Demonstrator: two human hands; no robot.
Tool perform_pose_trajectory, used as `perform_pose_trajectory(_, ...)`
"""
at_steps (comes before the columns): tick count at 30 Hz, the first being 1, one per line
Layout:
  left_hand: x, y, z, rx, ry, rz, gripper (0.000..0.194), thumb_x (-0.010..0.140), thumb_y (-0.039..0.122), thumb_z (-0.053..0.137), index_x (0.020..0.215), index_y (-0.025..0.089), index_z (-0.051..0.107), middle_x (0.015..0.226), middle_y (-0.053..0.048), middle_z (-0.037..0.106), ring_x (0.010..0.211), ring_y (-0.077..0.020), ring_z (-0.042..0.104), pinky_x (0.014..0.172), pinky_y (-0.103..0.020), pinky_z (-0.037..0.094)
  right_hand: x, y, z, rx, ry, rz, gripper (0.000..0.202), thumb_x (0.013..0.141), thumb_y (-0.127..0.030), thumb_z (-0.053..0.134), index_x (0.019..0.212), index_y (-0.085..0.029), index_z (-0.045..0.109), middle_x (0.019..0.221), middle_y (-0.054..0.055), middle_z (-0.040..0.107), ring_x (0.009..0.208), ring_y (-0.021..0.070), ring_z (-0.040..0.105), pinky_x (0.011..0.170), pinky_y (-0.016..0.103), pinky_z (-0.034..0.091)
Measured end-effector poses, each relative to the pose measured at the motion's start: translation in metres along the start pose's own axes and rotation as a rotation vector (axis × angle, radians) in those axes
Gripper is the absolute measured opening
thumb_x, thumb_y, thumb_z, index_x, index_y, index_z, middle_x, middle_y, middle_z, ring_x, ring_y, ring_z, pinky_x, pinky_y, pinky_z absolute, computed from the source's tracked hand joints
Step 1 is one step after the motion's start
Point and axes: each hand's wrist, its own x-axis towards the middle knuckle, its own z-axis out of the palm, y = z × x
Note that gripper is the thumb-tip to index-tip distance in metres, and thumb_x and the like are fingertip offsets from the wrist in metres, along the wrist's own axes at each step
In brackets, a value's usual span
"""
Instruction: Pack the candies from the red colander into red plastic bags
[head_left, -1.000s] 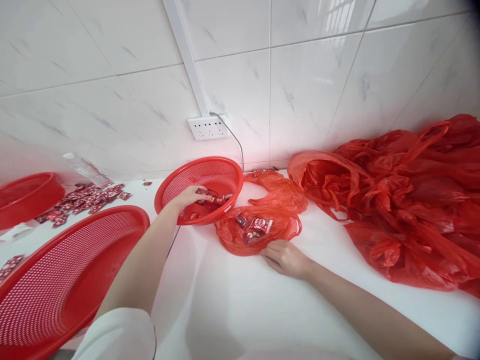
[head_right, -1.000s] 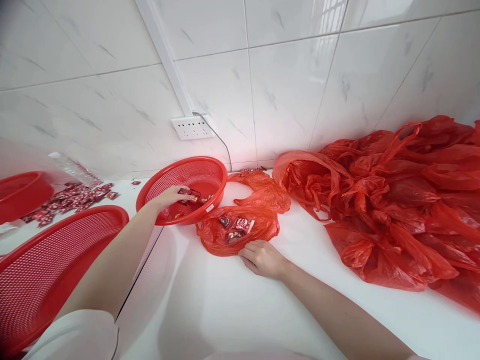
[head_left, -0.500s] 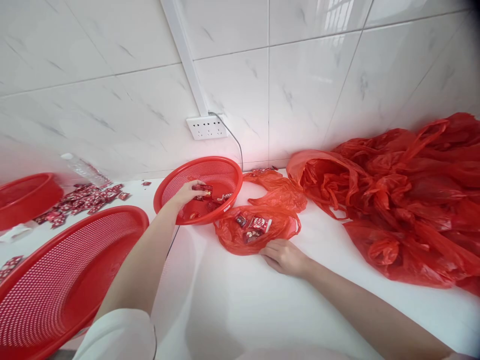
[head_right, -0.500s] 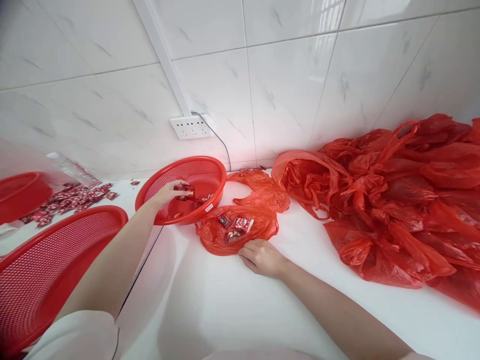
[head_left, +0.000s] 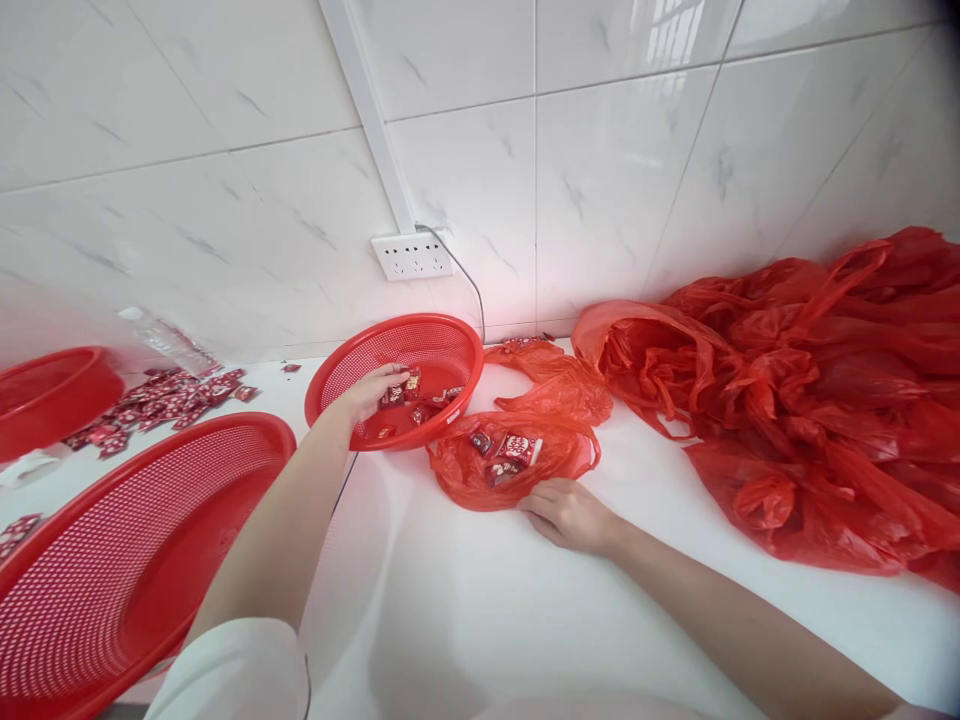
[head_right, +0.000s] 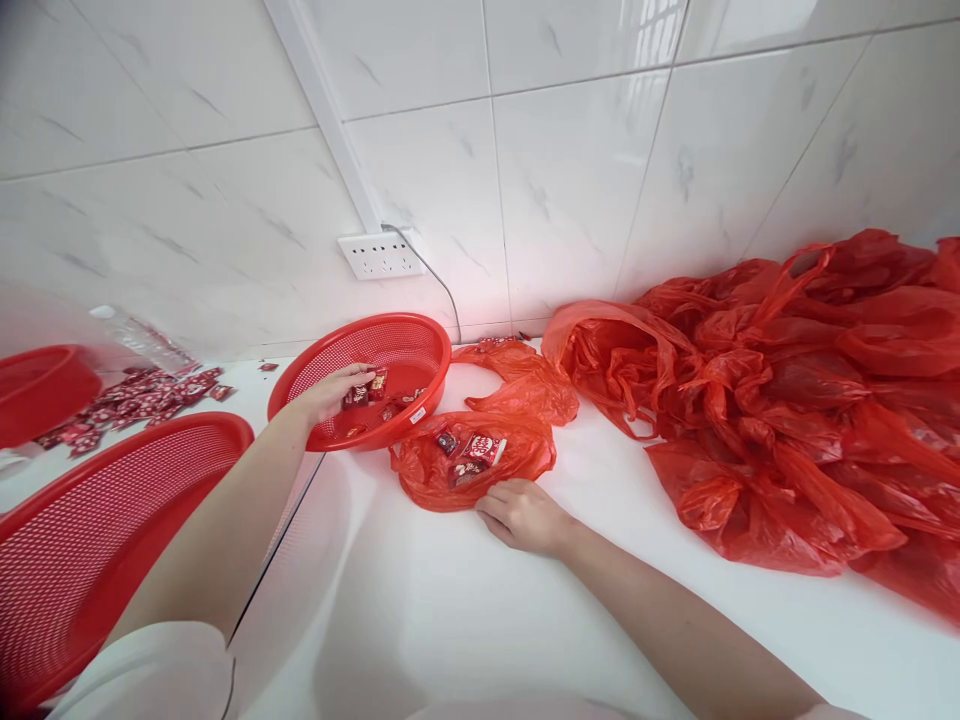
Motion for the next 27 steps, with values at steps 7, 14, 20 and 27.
perform_pose_trajectory(7,-0.004,0.003,0.001,-0.033,-0.005,0.102,0.061,0.050,0.014,0.080,0.108,0.018,0.059,0.083,-0.004,0.068,0.070,-0.0185,0.068,0.061,-0.030,0.056,0.000,0.001,0.001,0.001,-0.004,-0.003,0.019,0.096,-0.018,0.041,0.099,-0.018,0.060,0.083,0.005,0.065,0.074,0.0165,0.059,0.069,0.029,0.046)
perform_pose_trajectory(14,-0.012,0.010,0.004,0.013,0.135,0.310,0.050,0.054,0.027,0.084,0.099,0.012,0.066,0.095,-0.008,0.071,0.089,-0.0209,0.067,0.089,-0.036,0.052,0.001,-0.001,-0.001,0.005,0.005,-0.009,0.019,0.097,-0.018,0.040,0.098,-0.018,0.060,0.083,0.005,0.065,0.075,0.0165,0.060,0.070,0.030,0.047)
perform_pose_trajectory(20,-0.057,0.027,0.036,0.096,-0.005,0.521,0.056,0.061,0.035,0.083,0.110,0.013,0.066,0.106,-0.011,0.072,0.101,-0.0266,0.067,0.095,-0.041,0.051,0.000,0.001,0.001,0.021,0.006,-0.014,0.019,0.096,-0.017,0.042,0.101,-0.019,0.060,0.086,0.006,0.066,0.078,0.0172,0.061,0.072,0.030,0.049)
perform_pose_trajectory(27,-0.101,0.001,0.107,0.387,-0.358,0.582,0.042,0.080,0.036,0.065,0.119,0.021,0.065,0.118,-0.009,0.069,0.107,-0.0262,0.064,0.095,-0.038,0.050,-0.001,0.003,0.004,0.010,0.017,-0.024,0.020,0.093,-0.016,0.046,0.107,-0.018,0.060,0.094,0.008,0.069,0.083,0.0192,0.063,0.076,0.032,0.051)
